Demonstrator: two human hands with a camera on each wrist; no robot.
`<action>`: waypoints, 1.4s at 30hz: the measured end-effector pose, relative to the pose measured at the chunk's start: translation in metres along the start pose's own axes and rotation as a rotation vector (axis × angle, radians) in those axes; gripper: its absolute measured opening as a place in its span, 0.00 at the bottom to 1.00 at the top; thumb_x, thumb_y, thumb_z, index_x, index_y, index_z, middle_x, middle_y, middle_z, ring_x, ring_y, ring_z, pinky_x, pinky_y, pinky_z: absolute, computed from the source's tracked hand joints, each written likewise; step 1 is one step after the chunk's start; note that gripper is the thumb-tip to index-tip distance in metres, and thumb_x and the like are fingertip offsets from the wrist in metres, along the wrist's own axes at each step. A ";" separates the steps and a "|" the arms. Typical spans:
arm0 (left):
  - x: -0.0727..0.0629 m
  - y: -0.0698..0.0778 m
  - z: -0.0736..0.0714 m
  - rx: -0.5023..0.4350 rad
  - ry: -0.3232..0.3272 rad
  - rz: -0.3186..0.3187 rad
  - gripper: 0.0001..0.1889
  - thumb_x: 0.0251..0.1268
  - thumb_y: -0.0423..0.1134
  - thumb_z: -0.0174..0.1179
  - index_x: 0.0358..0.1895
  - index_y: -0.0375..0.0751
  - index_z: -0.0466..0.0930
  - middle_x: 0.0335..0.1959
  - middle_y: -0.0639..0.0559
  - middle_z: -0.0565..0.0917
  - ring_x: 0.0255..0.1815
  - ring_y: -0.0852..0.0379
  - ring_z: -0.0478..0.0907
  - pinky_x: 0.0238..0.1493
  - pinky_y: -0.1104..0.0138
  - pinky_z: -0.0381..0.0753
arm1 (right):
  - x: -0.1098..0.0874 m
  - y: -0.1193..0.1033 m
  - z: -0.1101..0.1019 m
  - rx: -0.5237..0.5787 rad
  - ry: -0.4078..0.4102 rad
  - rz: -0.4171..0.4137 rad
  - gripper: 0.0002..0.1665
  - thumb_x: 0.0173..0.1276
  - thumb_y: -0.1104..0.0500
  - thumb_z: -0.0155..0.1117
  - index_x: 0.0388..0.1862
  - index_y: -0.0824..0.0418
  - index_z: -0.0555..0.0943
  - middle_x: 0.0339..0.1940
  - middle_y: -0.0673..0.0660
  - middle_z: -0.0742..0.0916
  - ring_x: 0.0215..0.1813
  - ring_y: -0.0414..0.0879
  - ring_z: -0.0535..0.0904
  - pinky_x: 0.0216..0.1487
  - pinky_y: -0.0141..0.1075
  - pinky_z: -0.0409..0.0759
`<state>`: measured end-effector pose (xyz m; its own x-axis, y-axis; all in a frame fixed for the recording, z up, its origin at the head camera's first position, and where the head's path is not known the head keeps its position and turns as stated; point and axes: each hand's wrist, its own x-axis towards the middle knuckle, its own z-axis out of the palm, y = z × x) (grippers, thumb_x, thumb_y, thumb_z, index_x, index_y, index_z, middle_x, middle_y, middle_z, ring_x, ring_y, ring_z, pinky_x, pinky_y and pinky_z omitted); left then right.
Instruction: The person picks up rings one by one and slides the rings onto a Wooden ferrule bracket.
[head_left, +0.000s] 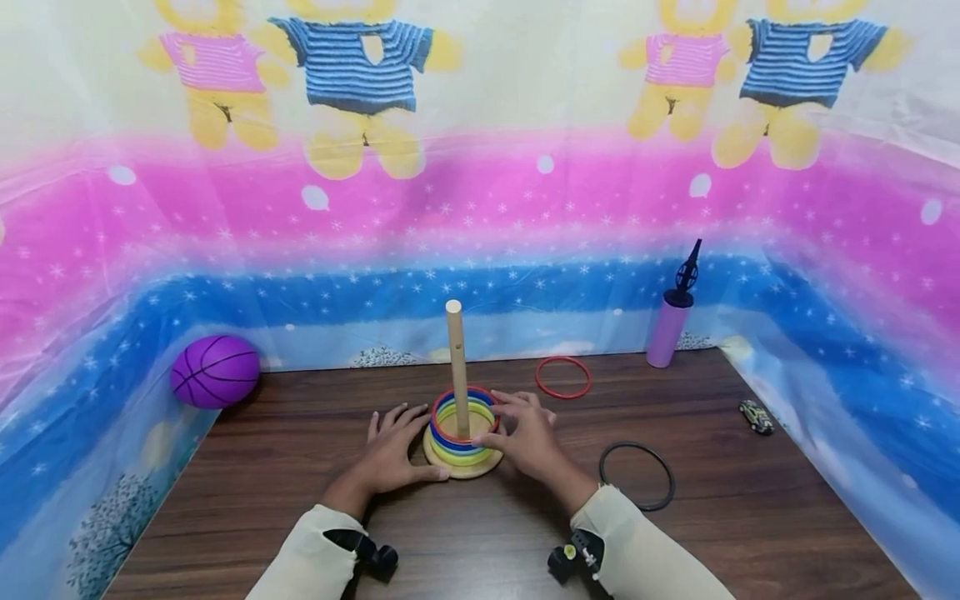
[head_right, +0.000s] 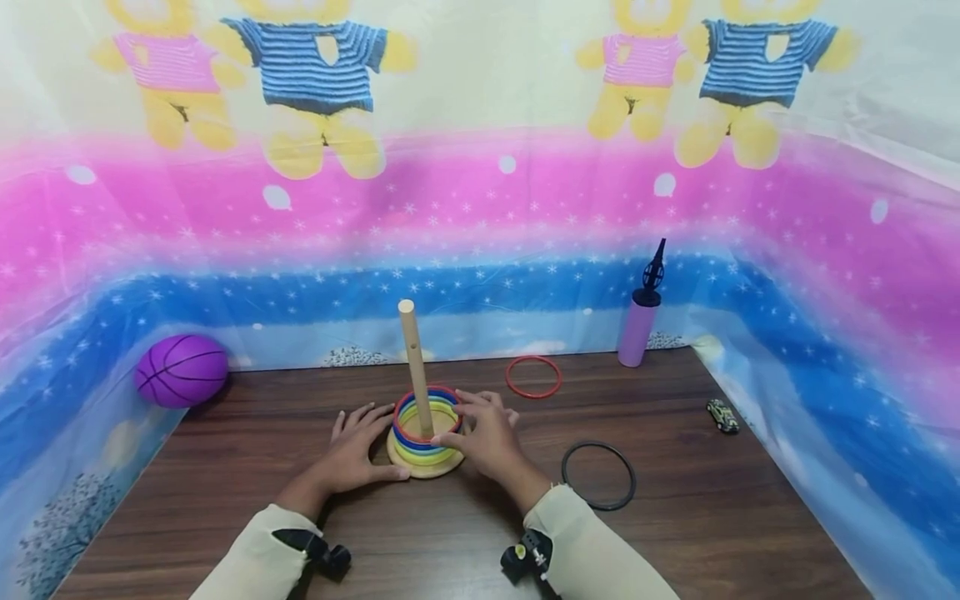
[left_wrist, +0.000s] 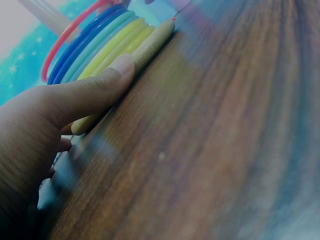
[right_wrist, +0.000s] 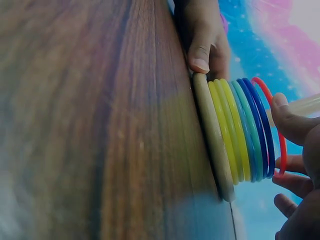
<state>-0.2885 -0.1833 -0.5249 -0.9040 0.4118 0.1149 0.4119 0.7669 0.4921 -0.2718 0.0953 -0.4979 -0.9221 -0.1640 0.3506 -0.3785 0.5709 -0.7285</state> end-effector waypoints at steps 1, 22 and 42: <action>0.000 0.000 0.000 0.001 0.001 0.002 0.55 0.57 0.71 0.77 0.84 0.45 0.70 0.86 0.41 0.67 0.90 0.28 0.51 0.82 0.21 0.35 | 0.000 0.000 0.000 -0.005 -0.002 -0.004 0.33 0.60 0.52 0.89 0.60 0.67 0.90 0.75 0.56 0.86 0.77 0.61 0.73 0.76 0.76 0.52; 0.001 0.001 0.000 -0.001 -0.012 -0.010 0.55 0.58 0.71 0.76 0.84 0.46 0.69 0.87 0.41 0.66 0.90 0.28 0.51 0.82 0.21 0.35 | 0.002 -0.002 -0.009 0.010 -0.008 -0.015 0.35 0.58 0.54 0.90 0.63 0.62 0.89 0.78 0.60 0.83 0.81 0.65 0.73 0.76 0.82 0.51; 0.001 -0.001 -0.001 0.001 -0.010 -0.001 0.55 0.57 0.72 0.76 0.84 0.46 0.70 0.87 0.41 0.67 0.90 0.28 0.51 0.82 0.21 0.35 | 0.035 0.052 -0.048 0.031 0.125 0.277 0.38 0.74 0.44 0.77 0.75 0.62 0.80 0.77 0.66 0.81 0.79 0.66 0.76 0.80 0.84 0.45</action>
<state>-0.2900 -0.1839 -0.5240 -0.9032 0.4159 0.1061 0.4112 0.7676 0.4916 -0.3196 0.1573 -0.4955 -0.9742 0.0962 0.2040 -0.1177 0.5548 -0.8236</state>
